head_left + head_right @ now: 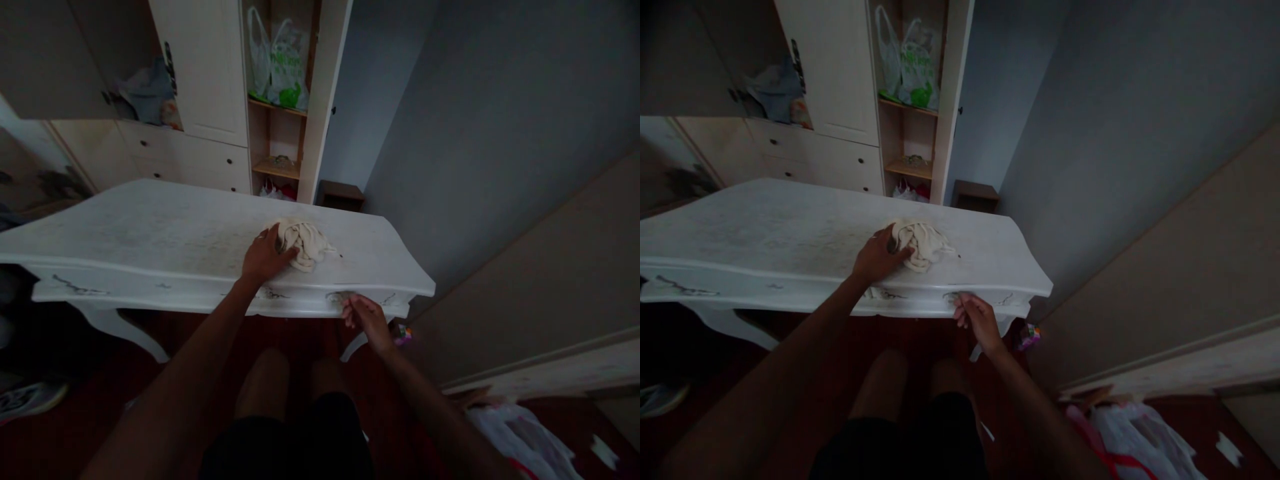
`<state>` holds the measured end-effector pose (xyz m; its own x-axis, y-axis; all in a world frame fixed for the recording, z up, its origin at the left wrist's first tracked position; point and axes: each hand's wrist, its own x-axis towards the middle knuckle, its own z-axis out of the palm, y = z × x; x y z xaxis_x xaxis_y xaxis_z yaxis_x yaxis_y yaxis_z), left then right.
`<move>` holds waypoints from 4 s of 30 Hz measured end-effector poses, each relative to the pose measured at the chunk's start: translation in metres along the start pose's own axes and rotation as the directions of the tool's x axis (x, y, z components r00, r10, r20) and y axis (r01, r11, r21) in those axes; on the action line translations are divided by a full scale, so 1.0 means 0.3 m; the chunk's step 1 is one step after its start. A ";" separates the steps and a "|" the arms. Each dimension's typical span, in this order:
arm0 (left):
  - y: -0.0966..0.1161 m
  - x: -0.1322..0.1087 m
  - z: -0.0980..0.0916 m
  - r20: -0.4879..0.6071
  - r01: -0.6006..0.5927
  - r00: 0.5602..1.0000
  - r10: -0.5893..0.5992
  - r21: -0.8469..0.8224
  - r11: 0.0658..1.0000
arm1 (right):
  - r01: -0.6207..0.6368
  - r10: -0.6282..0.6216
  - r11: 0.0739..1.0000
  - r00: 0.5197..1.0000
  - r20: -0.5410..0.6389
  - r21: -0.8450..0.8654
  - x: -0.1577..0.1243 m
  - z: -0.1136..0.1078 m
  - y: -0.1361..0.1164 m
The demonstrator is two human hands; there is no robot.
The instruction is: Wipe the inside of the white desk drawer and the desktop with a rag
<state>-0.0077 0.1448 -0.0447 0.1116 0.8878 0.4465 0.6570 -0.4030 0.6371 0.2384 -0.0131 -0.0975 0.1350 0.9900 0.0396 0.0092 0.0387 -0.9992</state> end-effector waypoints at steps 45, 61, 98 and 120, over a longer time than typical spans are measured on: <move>0.044 0.002 -0.030 0.057 0.072 0.995 -0.083 0.171 0.983 | -0.526 0.542 0.397 0.796 0.270 0.752 -0.243 0.147 0.081; 0.050 0.000 -0.031 0.053 0.077 0.995 -0.088 0.193 0.978 | -0.440 0.700 0.396 0.713 0.045 0.806 -0.668 0.233 0.265; 0.273 0.051 0.090 0.055 0.209 0.969 -0.240 0.333 0.920 | -0.423 0.421 0.776 0.900 0.115 0.468 -0.676 0.188 0.321; 0.344 -0.501 0.034 0.297 -0.161 0.954 0.045 0.380 0.911 | -0.325 0.352 0.795 0.935 0.047 0.513 -0.677 0.185 0.410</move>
<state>0.0511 -0.0280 -0.0525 0.3573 0.8947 0.2681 0.8639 -0.4257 0.2694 0.1572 -0.2020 -0.2288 0.0826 0.9454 -0.3153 -0.5445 -0.2221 -0.8088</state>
